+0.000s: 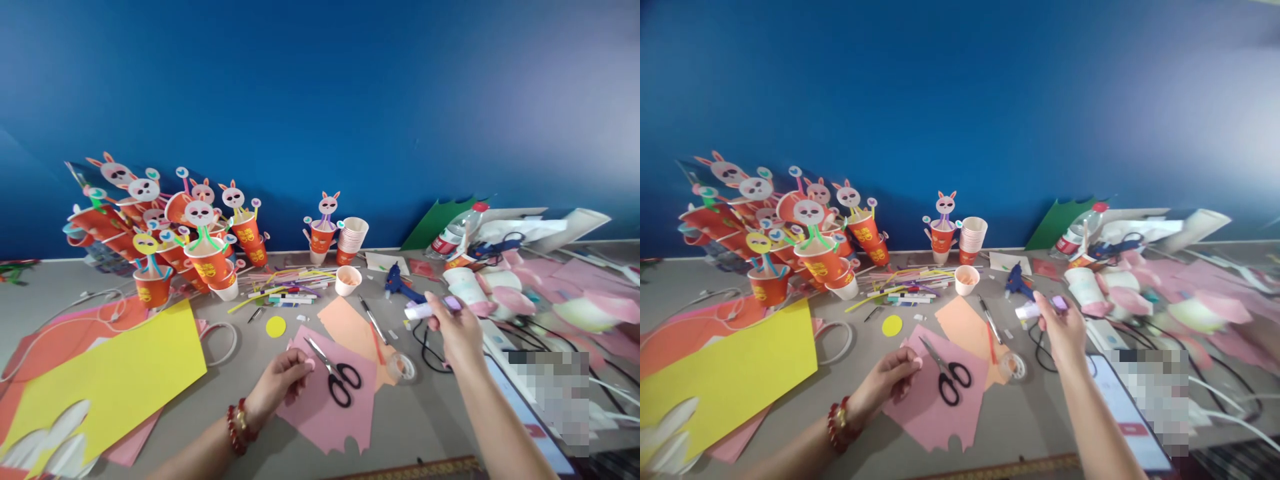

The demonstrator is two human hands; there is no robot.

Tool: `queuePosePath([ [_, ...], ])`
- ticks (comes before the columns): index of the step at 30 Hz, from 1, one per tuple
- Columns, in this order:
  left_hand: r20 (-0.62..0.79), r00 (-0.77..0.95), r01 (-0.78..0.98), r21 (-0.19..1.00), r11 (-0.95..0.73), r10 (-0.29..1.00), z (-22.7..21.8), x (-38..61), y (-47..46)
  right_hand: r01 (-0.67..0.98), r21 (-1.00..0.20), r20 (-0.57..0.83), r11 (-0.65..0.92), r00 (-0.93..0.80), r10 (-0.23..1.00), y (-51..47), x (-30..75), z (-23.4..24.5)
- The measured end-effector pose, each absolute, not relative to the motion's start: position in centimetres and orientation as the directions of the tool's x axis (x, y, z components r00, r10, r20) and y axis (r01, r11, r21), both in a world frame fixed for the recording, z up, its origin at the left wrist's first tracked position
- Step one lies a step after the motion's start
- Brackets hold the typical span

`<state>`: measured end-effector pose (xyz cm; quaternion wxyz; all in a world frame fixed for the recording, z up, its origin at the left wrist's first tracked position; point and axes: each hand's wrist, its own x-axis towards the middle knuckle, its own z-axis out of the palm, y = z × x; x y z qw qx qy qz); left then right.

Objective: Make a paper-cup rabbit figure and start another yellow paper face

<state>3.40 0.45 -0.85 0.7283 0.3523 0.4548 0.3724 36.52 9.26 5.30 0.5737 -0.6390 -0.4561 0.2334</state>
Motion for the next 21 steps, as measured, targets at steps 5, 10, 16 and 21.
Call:
queuePosePath([
  [5,-0.394,0.315,-0.211,0.858,0.469,0.863,-0.8,3.5,0.4,0.121,-0.992,0.059,0.016,0.354,0.933,6.4,31.7,4.0],
  [10,-0.380,0.267,-0.187,0.881,0.434,0.886,-0.2,3.7,0.2,0.117,-0.993,0.037,0.035,0.016,0.999,1.4,25.8,3.0],
  [16,-0.182,0.097,0.060,0.982,0.177,0.979,1.0,3.4,-0.2,0.390,-0.691,0.591,0.609,-0.181,0.786,-1.2,22.8,3.0],
  [21,0.120,0.023,0.284,0.951,-0.121,0.993,1.5,2.9,-0.6,0.372,-0.638,0.666,0.674,-0.171,0.726,-1.6,22.0,2.6],
])
